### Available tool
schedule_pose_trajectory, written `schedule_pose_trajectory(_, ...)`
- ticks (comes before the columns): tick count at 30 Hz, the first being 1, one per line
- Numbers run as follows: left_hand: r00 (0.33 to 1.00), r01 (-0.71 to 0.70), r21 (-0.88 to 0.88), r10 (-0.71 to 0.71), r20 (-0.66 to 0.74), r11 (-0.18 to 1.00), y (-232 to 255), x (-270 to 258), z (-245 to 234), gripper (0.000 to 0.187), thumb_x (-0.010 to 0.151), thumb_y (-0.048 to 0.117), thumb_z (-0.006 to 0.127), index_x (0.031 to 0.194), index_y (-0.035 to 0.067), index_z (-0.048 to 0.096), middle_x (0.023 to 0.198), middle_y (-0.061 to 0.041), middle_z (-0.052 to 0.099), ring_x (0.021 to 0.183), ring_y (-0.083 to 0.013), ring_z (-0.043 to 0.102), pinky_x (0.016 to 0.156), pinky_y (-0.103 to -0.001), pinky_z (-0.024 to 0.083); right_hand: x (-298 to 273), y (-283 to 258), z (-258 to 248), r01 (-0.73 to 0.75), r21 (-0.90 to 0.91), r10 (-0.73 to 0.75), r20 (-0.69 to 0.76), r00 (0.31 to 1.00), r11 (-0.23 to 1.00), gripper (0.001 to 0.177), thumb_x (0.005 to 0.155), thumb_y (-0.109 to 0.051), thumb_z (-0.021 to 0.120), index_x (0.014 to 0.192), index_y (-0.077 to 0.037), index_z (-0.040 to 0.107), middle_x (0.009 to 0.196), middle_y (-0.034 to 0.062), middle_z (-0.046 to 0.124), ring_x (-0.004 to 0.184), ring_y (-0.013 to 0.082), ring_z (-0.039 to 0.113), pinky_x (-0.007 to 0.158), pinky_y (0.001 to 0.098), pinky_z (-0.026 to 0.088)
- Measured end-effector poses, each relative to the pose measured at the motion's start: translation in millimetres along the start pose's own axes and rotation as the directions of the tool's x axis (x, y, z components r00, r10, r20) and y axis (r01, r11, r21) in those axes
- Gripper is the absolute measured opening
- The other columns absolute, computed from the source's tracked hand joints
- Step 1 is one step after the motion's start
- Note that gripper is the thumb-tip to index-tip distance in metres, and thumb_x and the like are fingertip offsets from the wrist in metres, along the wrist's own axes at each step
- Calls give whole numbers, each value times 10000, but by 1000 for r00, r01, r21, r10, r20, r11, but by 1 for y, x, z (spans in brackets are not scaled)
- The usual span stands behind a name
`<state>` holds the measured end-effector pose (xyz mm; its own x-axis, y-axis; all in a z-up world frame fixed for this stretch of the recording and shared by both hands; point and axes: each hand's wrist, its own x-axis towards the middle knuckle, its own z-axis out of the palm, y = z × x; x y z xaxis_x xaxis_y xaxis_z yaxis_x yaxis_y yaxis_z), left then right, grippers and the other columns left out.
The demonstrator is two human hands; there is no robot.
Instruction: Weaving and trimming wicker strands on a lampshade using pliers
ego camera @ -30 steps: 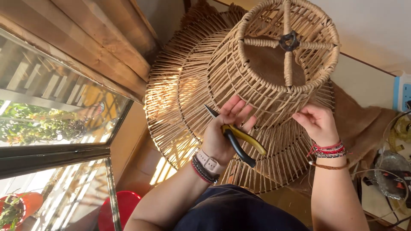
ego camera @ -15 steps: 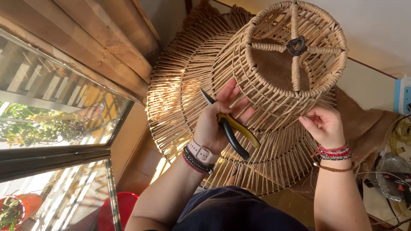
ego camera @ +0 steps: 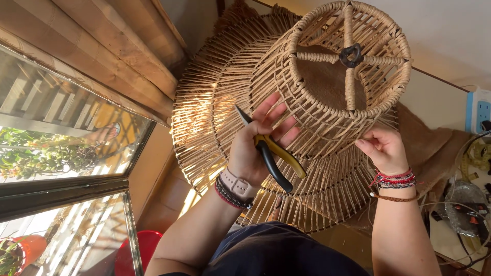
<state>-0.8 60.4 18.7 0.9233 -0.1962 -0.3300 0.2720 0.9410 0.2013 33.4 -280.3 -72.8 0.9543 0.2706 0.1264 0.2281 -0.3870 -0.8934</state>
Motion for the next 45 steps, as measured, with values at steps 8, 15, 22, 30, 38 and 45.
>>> schedule_pose_trajectory(8, 978, 65, -85, -80, -193, 994, -62, -39, 12, 634, 779, -34, 434, 1382, 113, 564, 1244, -113, 623, 1183, -345, 628, 957, -554, 556, 10, -60, 2, 217, -291, -217, 35, 976, 932, 305, 959, -193, 674, 718, -55, 545, 684, 33, 492, 606, 136, 398, 578, 282, 324)
schedule_pose_trajectory(15, 972, -68, -96, 44, -232, 993, -86, -32, 31, 656, 781, -64, 452, 1373, 205, 535, 1230, -74, 566, 1172, -303, 614, 970, -606, 535, 1, -21, 16, 138, -99, -147, -85, 985, 985, 327, 981, -181, 605, 700, -124, 447, 598, -40, 387, 553, 92, 318, 548, 270, 277)
schedule_pose_trajectory(22, 978, -117, -56, 105, -177, 992, -89, -31, 34, 615, 786, -84, 425, 1335, 175, 523, 1215, -94, 588, 1180, -384, 626, 937, -627, 551, 4, 3, 32, 93, 379, -2, -234, 972, 921, 221, 931, -20, 490, 724, -97, 481, 679, -10, 462, 603, 92, 440, 542, 221, 398)
schedule_pose_trajectory(30, 970, -226, 155, 208, 124, 962, -87, -31, 5, 641, 885, -144, 373, 1460, 136, 417, 1312, -97, 562, 1269, -409, 603, 1008, -589, 548, 7, -8, 32, 59, 346, 33, -253, 967, 936, 184, 961, -157, 591, 796, -95, 538, 686, -32, 462, 592, 83, 417, 538, 233, 365)
schedule_pose_trajectory(38, 487, -411, 478, 256, 835, -777, -65, -13, 2, 650, 850, 130, 699, 1468, 245, 533, 1432, -16, 570, 866, -175, 772, 660, -283, 632, 11, -38, 4, 350, -138, -374, -249, 893, 927, 129, 913, -32, 827, 897, 33, 717, 733, 199, 632, 615, 306, 618, 484, 325, 454)
schedule_pose_trajectory(45, 508, -150, 336, 220, 833, -930, -85, 13, 16, 710, 942, 497, 753, 1557, 373, 421, 1500, 43, 531, 901, -141, 767, 685, -283, 640, 9, -45, -6, 328, -163, -355, -184, 917, 931, 73, 928, -28, 809, 909, 1, 745, 807, 195, 684, 785, 368, 711, 529, 379, 477)
